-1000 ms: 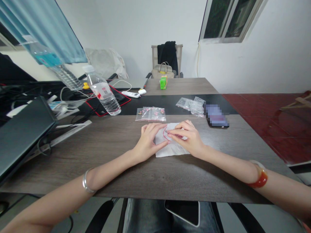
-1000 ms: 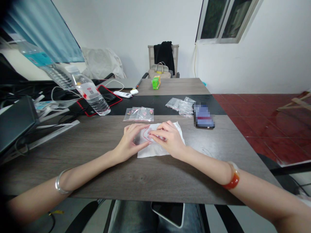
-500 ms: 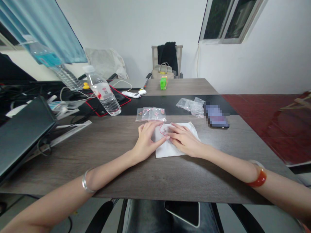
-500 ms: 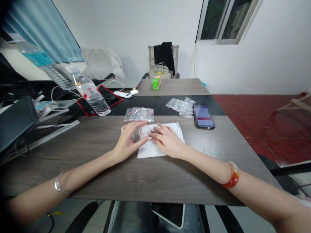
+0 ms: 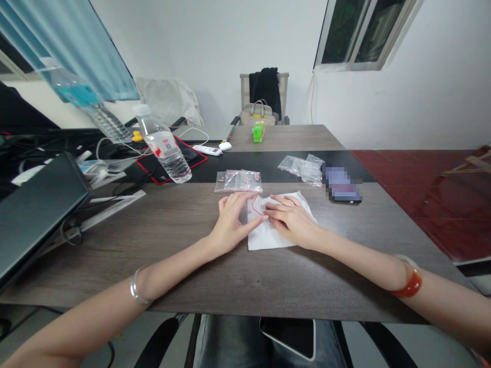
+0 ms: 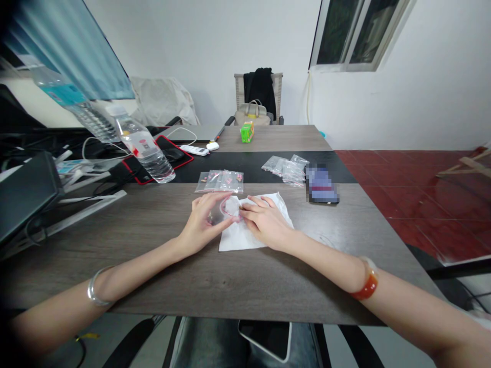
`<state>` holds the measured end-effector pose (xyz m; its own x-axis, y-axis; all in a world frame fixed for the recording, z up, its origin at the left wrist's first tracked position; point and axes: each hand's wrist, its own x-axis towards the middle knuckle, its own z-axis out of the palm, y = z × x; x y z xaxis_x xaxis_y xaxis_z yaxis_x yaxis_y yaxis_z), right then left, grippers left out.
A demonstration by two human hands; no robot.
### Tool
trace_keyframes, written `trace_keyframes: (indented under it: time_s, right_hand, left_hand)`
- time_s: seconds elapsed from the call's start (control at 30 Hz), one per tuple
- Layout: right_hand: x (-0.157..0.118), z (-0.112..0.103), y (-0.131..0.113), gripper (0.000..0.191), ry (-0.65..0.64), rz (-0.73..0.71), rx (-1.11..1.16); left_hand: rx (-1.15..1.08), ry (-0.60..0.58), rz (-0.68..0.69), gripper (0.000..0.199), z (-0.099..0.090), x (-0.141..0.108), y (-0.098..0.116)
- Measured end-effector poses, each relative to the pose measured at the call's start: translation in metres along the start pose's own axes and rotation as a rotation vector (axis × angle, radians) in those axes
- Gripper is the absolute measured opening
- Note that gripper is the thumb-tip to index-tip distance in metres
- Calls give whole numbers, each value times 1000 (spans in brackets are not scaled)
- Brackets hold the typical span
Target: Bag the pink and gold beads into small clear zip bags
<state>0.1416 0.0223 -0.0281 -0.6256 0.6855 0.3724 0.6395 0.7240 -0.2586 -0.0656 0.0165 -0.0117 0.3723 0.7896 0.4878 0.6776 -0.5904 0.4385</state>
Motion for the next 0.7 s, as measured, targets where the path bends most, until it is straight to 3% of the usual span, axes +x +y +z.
trace_keyframes:
  time_s: [0.7]
  right_hand:
    - [4, 1, -1, 27, -20, -13, 11]
  left_hand:
    - [-84, -20, -41, 45, 2, 0, -2]
